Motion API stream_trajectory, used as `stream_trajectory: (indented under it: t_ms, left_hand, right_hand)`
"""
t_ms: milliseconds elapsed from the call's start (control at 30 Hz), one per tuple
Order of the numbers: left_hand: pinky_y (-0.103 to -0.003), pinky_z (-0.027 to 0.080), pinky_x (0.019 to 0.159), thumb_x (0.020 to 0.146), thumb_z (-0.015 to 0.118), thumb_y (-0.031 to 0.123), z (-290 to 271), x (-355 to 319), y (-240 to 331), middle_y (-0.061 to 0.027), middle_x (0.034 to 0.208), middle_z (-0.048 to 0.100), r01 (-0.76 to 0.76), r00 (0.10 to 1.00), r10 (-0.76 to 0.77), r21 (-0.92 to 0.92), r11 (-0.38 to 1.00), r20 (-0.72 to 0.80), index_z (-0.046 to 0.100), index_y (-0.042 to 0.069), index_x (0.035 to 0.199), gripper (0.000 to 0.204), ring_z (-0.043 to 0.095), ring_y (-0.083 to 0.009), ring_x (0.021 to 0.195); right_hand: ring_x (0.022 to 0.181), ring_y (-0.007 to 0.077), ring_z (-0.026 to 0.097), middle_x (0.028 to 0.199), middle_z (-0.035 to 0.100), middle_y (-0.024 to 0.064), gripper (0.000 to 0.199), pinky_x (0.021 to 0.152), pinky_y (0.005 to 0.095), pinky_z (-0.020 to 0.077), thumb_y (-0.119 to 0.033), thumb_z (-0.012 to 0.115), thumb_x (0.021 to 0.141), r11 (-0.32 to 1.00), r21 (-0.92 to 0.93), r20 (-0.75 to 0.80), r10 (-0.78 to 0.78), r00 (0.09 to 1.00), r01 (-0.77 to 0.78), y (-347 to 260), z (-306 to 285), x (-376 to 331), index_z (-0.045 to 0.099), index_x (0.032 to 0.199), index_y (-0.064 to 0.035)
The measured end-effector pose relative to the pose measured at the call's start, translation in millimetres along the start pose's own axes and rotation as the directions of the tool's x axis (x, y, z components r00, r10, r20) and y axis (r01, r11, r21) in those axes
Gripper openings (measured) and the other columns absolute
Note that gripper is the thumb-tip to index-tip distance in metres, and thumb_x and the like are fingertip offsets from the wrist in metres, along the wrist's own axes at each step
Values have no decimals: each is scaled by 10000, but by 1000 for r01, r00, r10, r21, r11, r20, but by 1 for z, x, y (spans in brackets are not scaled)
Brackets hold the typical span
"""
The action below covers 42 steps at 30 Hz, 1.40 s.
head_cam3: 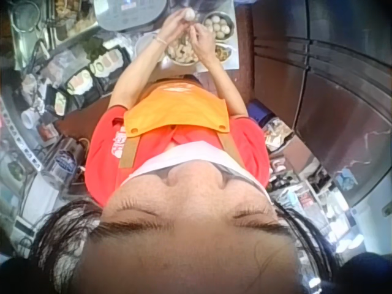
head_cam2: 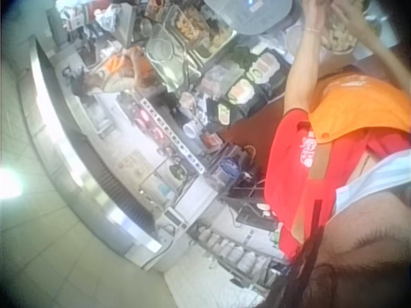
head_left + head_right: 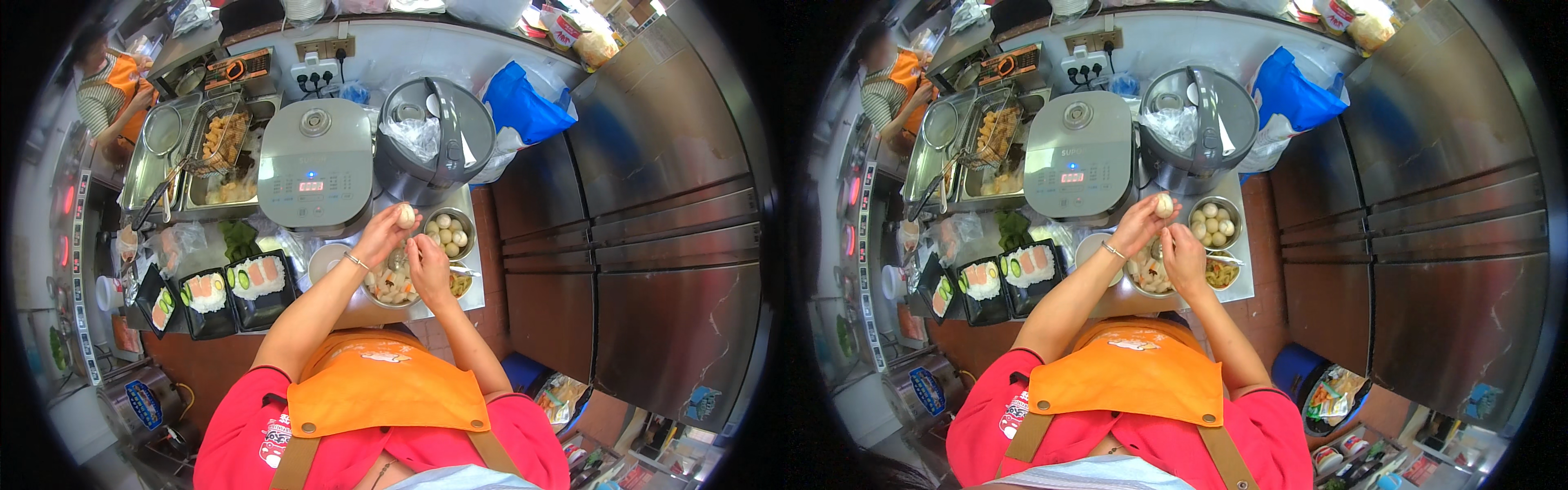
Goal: The person assembles three bento boxes by arranging rice, cucumber slices, and ham on black trays. They then peel and place boiled quail eggs into the containers. Finally, they use a strainer to add fried food items to each box.
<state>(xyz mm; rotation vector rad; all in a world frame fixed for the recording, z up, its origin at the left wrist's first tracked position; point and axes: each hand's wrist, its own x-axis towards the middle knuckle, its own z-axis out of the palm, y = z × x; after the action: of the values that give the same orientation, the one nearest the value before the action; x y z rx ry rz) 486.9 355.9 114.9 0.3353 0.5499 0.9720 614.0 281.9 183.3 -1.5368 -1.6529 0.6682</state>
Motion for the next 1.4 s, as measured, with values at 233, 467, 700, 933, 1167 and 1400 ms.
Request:
stream_trajectory:
  t_ms: [233, 467, 700, 933, 1167, 1400]
  left_hand:
    - [-402, 457, 1056, 1026, 435, 185, 3, 1, 1, -181, 1230, 569, -33, 999, 33, -2, 999, 9, 485, -41, 1261, 330, 556, -305, 1189]
    - [-396, 461, 1052, 1026, 436, 190, 18, 1, 4, -196, 1226, 571, -102, 994, 102, -8, 995, -32, 490, -52, 1241, 329, 561, -304, 1186]
    - [-390, 481, 1030, 1026, 436, 171, 30, 6, 14, -191, 1191, 585, -172, 984, 171, -8, 985, -44, 488, -60, 1229, 312, 584, -305, 1150]
    - [-396, 477, 1019, 1016, 464, 190, 49, -4, 28, -198, 1230, 577, -177, 984, 177, -33, 984, 15, 524, -30, 1176, 279, 565, -300, 1185]
    - [-411, 502, 950, 966, 570, 207, 42, 1, 31, -164, 1175, 604, -63, 994, 56, -63, 996, -96, 513, 43, 1105, 222, 590, -285, 1149]
    - [-401, 490, 973, 948, 574, 169, 28, 16, 29, -207, 1174, 589, -63, 973, -7, -293, 954, -233, 501, 25, 1097, 220, 590, -335, 1146]
  right_hand:
    - [730, 376, 569, 791, 568, 178, 169, 638, 443, 434, -138, 533, 941, 999, -39, 12, -1, 1000, 1, 7, 4, -5, 542, 833, -9]
    - [766, 402, 563, 818, 561, 190, 150, 650, 467, 429, -135, 520, 943, 1000, -22, 12, 9, 1000, -8, 15, 11, -7, 528, 853, -15]
    - [782, 412, 564, 837, 569, 194, 143, 664, 480, 431, -133, 502, 951, 999, -41, 22, 1, 1000, 0, 12, 11, -5, 529, 866, -22]
    - [789, 416, 564, 841, 574, 195, 149, 668, 487, 432, -143, 510, 949, 998, -69, 13, 4, 1000, -3, 17, 16, -6, 531, 863, -24]
    - [765, 394, 571, 822, 574, 172, 144, 662, 480, 438, -147, 547, 928, 997, -83, 21, 2, 1000, 0, 7, 11, -6, 556, 836, -37]
    - [754, 361, 583, 810, 591, 149, 120, 665, 467, 462, -148, 594, 876, 923, -355, 83, -130, 988, 151, 31, -11, 0, 583, 821, -42]
